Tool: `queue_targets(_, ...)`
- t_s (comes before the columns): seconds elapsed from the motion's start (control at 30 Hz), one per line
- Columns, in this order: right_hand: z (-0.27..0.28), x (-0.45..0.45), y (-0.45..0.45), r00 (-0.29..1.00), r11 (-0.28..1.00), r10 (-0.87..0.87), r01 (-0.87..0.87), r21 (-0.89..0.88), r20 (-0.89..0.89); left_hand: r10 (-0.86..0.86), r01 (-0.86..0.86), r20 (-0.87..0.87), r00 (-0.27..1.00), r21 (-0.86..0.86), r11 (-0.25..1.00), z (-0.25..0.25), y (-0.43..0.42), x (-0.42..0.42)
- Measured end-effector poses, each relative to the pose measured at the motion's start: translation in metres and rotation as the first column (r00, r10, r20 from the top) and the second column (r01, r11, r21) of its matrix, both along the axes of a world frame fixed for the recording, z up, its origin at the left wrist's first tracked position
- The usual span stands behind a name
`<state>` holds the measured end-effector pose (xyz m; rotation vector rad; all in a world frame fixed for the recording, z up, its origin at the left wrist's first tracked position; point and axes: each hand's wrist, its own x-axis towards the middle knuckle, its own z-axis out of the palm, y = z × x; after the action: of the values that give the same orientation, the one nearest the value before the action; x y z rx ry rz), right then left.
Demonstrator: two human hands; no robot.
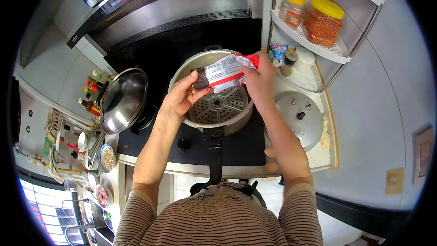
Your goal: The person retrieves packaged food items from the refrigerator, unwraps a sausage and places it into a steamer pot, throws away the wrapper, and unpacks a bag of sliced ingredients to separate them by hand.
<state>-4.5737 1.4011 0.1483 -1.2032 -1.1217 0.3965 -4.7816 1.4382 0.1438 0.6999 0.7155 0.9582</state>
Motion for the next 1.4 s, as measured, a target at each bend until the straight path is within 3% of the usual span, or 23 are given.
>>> queue_targets(0.3, -0.005, 0.017, -0.009, 0.964, 0.968, -0.248, 0.243, 0.061, 0.093, -0.06, 0.065, -0.11, 0.992, 0.04, 0.997, 0.007, -0.001, 0.027)
queue_targets(0.4, -0.012, 0.027, -0.005, 0.981, 0.985, -0.152, 0.16, 0.059, -0.124, -0.06, 0.073, -0.148, 0.987, 0.085, 0.994, 0.009, -0.002, 0.032)
queue_targets(0.5, -0.02, 0.029, -0.003, 0.975, 0.983, -0.158, 0.17, 0.069, -0.158, -0.045, 0.06, -0.158, 0.986, 0.09, 0.994, 0.01, -0.003, 0.032)
queue_targets(0.57, -0.025, 0.027, 0.0, 0.942, 0.982, -0.118, 0.158, 0.106, -0.314, -0.014, 0.027, -0.15, 0.989, 0.08, 0.996, 0.008, -0.004, 0.032)
queue_targets(0.63, -0.023, 0.025, 0.0, 0.856, 0.993, -0.044, 0.093, 0.068, -0.514, 0.018, -0.008, -0.146, 0.989, 0.073, 0.997, 0.006, -0.004, 0.032)
queue_targets(0.7, -0.018, 0.025, -0.005, 0.676, 0.998, 0.02, -0.052, -0.02, -0.737, 0.05, -0.04, -0.145, 0.988, 0.068, 0.997, 0.004, -0.004, 0.03)
queue_targets(0.8, -0.019, 0.022, -0.005, 0.766, 0.996, 0.087, -0.081, 0.038, -0.637, 0.026, -0.018, -0.149, 0.989, 0.055, 0.998, 0.008, -0.004, 0.025)
queue_targets(0.9, -0.022, 0.028, 0.002, 0.986, 0.999, 0.033, -0.032, 0.006, -0.16, -0.005, 0.023, -0.208, 0.978, 0.089, 0.996, 0.009, 0.004, 0.017)
queue_targets(0.93, -0.021, 0.03, 0.0, 0.996, 0.997, 0.064, -0.067, -0.041, -0.061, -0.003, 0.027, -0.244, 0.97, 0.098, 0.995, 0.011, 0.004, 0.017)
queue_targets(1.03, -0.016, 0.018, -0.001, 0.991, 0.999, 0.003, -0.01, 0.053, 0.136, 0.043, -0.034, -0.271, 0.962, 0.04, 0.999, 0.021, -0.006, 0.025)
queue_targets(1.13, 0.007, 0.009, -0.013, 0.852, 0.981, 0.016, -0.113, 0.155, 0.524, 0.06, -0.055, -0.227, 0.972, 0.027, 0.998, 0.019, -0.005, 0.028)
queue_targets(1.23, 0.022, 0.009, -0.022, 0.625, 0.958, 0.283, -0.228, -0.176, 0.727, 0.082, -0.073, -0.212, 0.974, 0.047, 0.996, 0.016, 0.0, 0.03)
queue_targets(1.27, 0.021, 0.006, -0.022, 0.532, 0.961, 0.266, -0.213, -0.177, 0.804, 0.086, -0.068, -0.264, 0.961, 0.078, 0.995, 0.017, -0.001, 0.033)
queue_targets(1.4, 0.004, -0.001, -0.005, 0.46, 0.971, 0.21, 0.003, -0.238, 0.863, 0.109, -0.029, -0.331, 0.937, 0.237, 0.971, 0.023, -0.001, 0.043)
